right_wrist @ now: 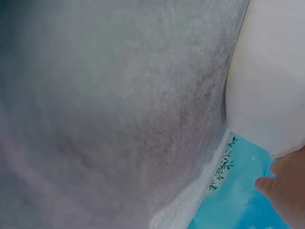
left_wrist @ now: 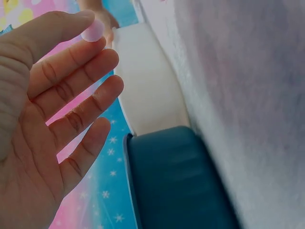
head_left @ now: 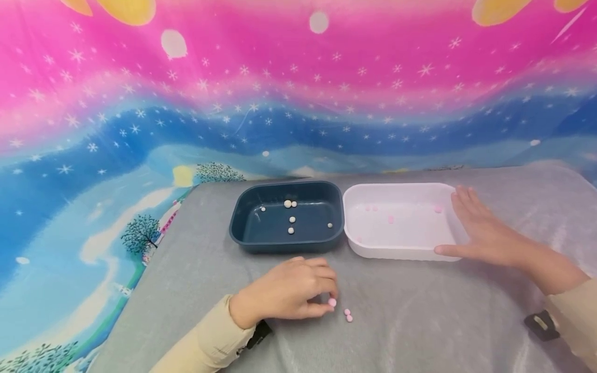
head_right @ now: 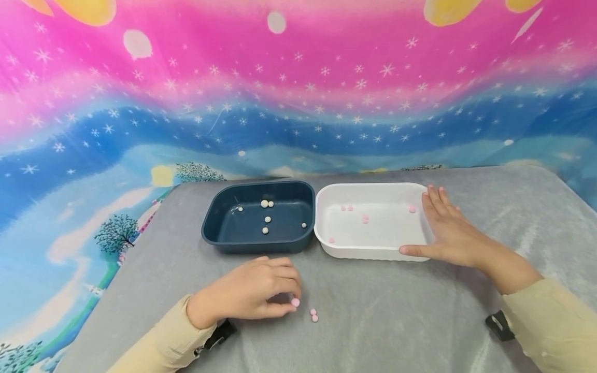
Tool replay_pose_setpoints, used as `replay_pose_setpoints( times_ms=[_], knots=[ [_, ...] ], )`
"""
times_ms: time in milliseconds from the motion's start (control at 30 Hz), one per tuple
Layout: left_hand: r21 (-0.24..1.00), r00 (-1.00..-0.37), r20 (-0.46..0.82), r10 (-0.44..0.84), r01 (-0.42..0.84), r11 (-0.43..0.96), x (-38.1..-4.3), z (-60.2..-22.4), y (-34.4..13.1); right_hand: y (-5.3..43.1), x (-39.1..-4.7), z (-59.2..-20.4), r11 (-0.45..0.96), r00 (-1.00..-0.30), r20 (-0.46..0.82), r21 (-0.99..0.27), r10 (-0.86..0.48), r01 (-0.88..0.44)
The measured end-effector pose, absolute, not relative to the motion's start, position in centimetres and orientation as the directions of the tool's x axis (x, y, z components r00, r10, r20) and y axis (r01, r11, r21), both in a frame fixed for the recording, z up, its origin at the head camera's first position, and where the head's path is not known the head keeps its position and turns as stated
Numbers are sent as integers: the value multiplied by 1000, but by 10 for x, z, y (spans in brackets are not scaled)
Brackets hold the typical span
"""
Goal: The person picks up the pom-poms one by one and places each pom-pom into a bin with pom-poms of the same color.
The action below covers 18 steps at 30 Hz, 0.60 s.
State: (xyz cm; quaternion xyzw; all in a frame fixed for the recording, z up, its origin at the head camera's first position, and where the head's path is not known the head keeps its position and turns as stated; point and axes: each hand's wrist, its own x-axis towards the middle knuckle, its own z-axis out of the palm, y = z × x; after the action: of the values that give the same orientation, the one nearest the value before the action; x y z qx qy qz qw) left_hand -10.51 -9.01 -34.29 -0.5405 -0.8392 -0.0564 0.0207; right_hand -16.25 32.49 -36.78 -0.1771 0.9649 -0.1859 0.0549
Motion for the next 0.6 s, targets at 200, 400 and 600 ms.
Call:
replay_pose_setpoints(
  times_ms=[200, 400, 600],
  knots=[
    [59, -415, 162, 895, 910, 411, -106, -337, -94, 327, -162, -368, 870, -934, -33, -377, -357, -319],
    [41, -409, 209, 888, 911, 410, -106, -334, -97, 326, -162, -367, 871, -935, -35, -376, -354, -315],
    [22, -397, 227, 889, 915, 403, -109, -330, -97, 324, -161, -367, 872, -936, -42, -379, -350, -309]
  ],
)
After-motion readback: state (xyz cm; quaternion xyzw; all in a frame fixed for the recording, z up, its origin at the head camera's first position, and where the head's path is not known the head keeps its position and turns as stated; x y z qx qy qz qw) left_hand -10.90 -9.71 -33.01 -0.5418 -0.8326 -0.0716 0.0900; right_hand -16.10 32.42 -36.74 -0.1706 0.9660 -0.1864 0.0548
